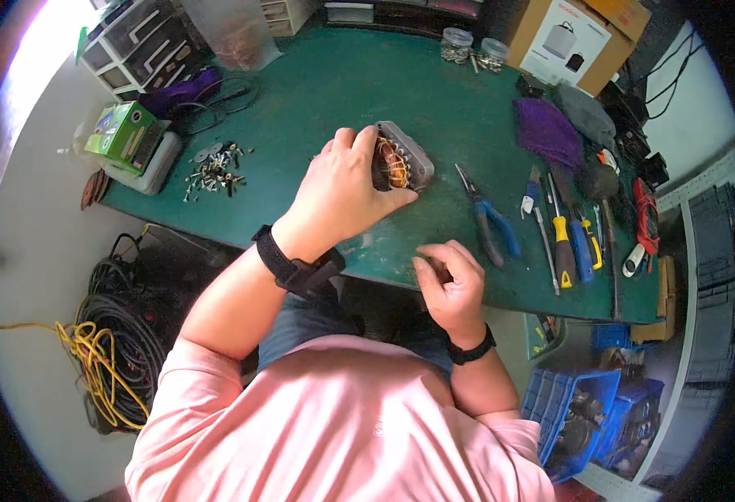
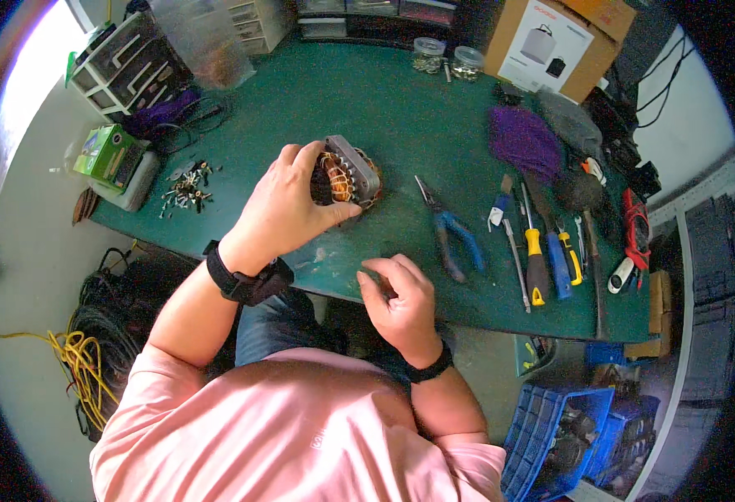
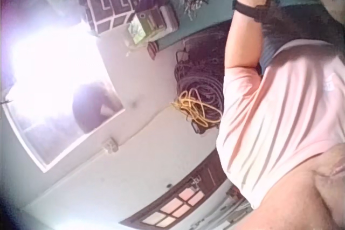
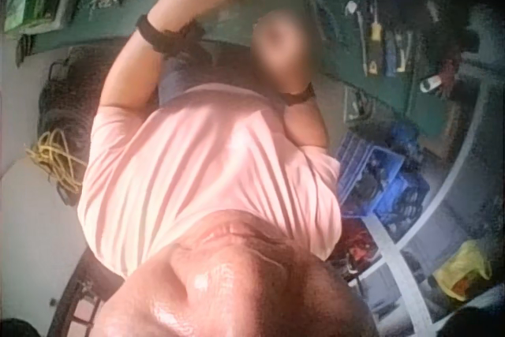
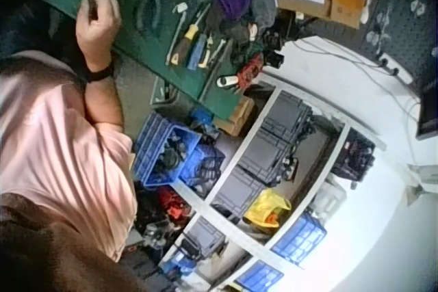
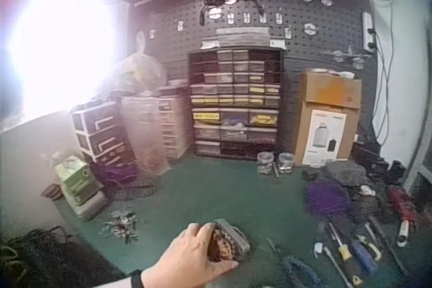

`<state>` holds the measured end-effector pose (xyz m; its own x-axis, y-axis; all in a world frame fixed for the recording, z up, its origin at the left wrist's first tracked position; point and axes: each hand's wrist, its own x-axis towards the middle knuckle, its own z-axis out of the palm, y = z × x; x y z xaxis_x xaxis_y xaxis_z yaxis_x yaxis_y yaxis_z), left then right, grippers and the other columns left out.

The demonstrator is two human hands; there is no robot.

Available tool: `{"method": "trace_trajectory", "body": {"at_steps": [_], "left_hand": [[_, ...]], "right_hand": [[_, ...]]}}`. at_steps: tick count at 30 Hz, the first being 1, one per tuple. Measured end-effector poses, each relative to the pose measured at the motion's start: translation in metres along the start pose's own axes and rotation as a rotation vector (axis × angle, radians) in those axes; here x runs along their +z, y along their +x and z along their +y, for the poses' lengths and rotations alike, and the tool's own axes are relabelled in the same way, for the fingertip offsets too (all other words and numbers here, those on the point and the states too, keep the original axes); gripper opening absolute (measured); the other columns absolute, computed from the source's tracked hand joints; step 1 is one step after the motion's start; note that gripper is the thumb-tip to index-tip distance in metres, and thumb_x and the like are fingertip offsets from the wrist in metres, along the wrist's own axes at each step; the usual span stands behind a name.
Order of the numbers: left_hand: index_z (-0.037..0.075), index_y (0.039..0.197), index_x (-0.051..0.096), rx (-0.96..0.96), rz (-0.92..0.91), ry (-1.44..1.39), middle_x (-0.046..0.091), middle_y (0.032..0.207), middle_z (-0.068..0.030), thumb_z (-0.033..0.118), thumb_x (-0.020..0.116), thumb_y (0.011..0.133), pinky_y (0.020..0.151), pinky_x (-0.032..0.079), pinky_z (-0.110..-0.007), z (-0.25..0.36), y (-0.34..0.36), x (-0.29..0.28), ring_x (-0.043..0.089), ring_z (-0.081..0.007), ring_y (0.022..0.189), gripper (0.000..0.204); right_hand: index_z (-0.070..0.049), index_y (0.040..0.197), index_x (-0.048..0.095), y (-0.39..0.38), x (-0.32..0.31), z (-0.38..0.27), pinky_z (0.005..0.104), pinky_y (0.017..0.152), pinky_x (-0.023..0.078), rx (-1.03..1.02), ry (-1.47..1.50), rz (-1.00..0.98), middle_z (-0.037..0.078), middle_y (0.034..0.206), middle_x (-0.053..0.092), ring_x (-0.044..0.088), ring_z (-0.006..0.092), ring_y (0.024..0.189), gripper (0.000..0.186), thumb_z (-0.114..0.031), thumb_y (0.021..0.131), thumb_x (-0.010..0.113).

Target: The person uses a chisel and a rubber mallet to strike a metal plate on a copper-wound electrical component. They repeatedly position the chisel and tap it with the mallet to adjust or separate the plate from the coil assembly.

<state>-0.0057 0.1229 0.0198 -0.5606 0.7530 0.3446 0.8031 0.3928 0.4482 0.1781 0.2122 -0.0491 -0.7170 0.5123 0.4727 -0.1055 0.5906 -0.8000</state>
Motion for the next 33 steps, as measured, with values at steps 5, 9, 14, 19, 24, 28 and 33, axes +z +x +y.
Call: {"method": "trace_trajectory", "body": {"at_steps": [5,9,14,19,24,28,33], "left_hand": [[-0.004,0.129,0.05,0.026,-0.042,0.082,0.057,0.111,-0.023,0.04,0.082,0.068,0.093,0.047,-0.044,0.011,0.014,0.0,0.057,-0.0404,0.108,0.082],[-0.004,0.129,0.05,0.018,-0.049,0.119,0.057,0.111,-0.0224,0.04,0.081,0.069,0.094,0.047,-0.044,0.016,0.018,0.002,0.056,-0.0399,0.108,0.081],[-0.004,0.132,0.048,0.03,-0.009,0.085,0.057,0.113,-0.0223,0.037,0.08,0.07,0.095,0.047,-0.044,0.01,0.009,0.002,0.056,-0.0398,0.109,0.081],[-0.006,0.137,0.041,-0.053,-0.055,0.001,0.052,0.128,-0.0241,0.027,0.079,0.075,0.1,0.045,-0.04,0.003,-0.005,0.0,0.055,-0.0381,0.118,0.08],[-0.005,0.143,0.035,-0.008,-0.083,-0.064,0.049,0.135,-0.024,0.024,0.079,0.077,0.103,0.043,-0.039,-0.007,-0.01,-0.003,0.053,-0.0365,0.123,0.084],[-0.002,0.145,0.033,0.02,-0.074,-0.076,0.049,0.136,-0.0218,0.022,0.079,0.078,0.103,0.044,-0.039,-0.021,-0.013,0.004,0.054,-0.0326,0.122,0.086],[0.0,0.147,0.032,0.073,-0.128,-0.132,0.05,0.136,-0.0187,0.019,0.081,0.077,0.103,0.045,-0.038,-0.034,-0.007,0.003,0.057,-0.0278,0.119,0.087]], "right_hand": [[-0.002,0.091,0.066,-0.001,-0.001,0.001,0.0303,0.05,0.042,0.01,-0.004,0.0,0.009,0.072,0.056,0.054,0.0186,0.055,0.011,-0.002,0.081,0.071],[-0.002,0.091,0.066,0.0,0.0,0.001,0.0315,0.051,0.043,-0.005,0.016,0.007,0.011,0.072,0.057,0.055,0.0218,0.056,0.011,-0.003,0.081,0.071],[-0.003,0.09,0.065,0.0,0.0,0.002,0.0338,0.053,0.045,-0.018,0.024,0.006,0.011,0.074,0.058,0.057,0.0242,0.058,0.011,-0.004,0.081,0.071],[-0.002,0.09,0.065,0.0,-0.002,0.003,0.0338,0.053,0.044,-0.08,0.03,0.045,0.011,0.075,0.058,0.057,0.0247,0.059,0.011,-0.003,0.081,0.071],[0.0,0.09,0.065,0.0,-0.001,0.007,0.0305,0.051,0.042,-0.121,0.048,0.07,0.01,0.073,0.056,0.054,0.0191,0.056,0.012,-0.001,0.08,0.071],[-0.004,0.09,0.065,-0.001,-0.002,0.007,0.0353,0.054,0.046,-0.094,0.042,0.067,0.011,0.076,0.059,0.058,0.0271,0.061,0.012,-0.007,0.081,0.072],[-0.002,0.09,0.065,-0.001,-0.004,0.008,0.0309,0.052,0.044,-0.126,0.058,0.076,0.009,0.073,0.056,0.056,0.0204,0.058,0.011,-0.003,0.082,0.071]]}}
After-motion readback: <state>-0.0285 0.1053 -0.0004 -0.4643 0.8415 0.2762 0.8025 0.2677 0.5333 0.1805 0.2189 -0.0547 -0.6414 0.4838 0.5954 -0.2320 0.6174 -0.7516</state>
